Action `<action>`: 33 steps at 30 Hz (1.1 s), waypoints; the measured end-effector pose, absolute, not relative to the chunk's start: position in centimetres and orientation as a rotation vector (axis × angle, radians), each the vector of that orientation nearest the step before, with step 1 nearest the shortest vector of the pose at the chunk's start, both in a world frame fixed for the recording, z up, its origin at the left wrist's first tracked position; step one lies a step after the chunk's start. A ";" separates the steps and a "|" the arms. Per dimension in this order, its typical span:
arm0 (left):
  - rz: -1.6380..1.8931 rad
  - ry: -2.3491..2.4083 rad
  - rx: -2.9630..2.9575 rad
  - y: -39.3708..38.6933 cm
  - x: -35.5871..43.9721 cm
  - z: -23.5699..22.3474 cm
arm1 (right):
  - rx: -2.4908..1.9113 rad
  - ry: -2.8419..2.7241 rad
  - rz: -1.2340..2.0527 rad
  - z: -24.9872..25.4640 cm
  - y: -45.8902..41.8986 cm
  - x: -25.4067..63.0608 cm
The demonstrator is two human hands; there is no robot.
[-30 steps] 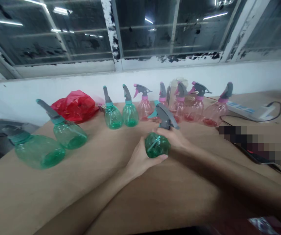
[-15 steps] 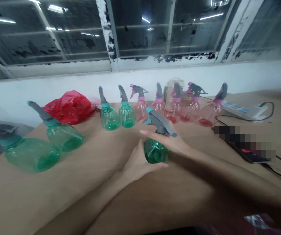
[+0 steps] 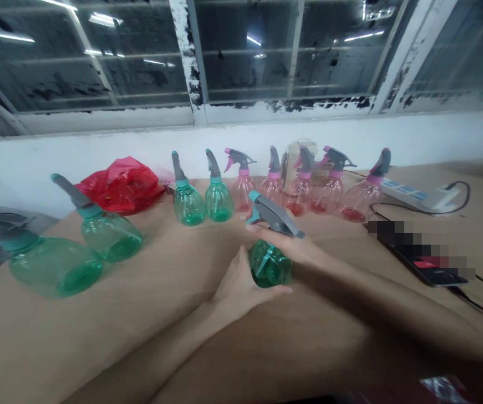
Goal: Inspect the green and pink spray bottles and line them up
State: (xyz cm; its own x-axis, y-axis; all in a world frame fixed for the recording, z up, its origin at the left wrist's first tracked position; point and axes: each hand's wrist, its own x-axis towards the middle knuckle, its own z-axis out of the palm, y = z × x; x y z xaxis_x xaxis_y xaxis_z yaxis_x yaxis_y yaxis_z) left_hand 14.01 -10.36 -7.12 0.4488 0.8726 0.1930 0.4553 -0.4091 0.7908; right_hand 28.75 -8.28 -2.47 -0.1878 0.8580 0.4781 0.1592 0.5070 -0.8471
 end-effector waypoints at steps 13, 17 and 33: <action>0.742 1.139 2.041 -10.4 14.0 -6.9 | -1.024 -1.677 0.624 -3.2 -8.7 29.0; 0.737 1.156 2.029 -10.4 13.9 -7.0 | -0.999 -1.691 0.687 -3.2 -8.6 29.0; 0.763 1.087 2.060 -10.3 13.9 -6.7 | -0.941 -1.652 0.778 -2.2 -8.9 28.6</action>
State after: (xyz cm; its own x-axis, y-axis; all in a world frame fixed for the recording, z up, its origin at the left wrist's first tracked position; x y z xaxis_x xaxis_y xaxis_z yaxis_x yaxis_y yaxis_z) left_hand 13.92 -10.34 -6.71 0.4800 0.8585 0.1806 0.4617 -0.4222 0.7801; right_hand 28.60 -8.91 -2.20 -0.1573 0.8752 0.4575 0.2043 0.4821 -0.8520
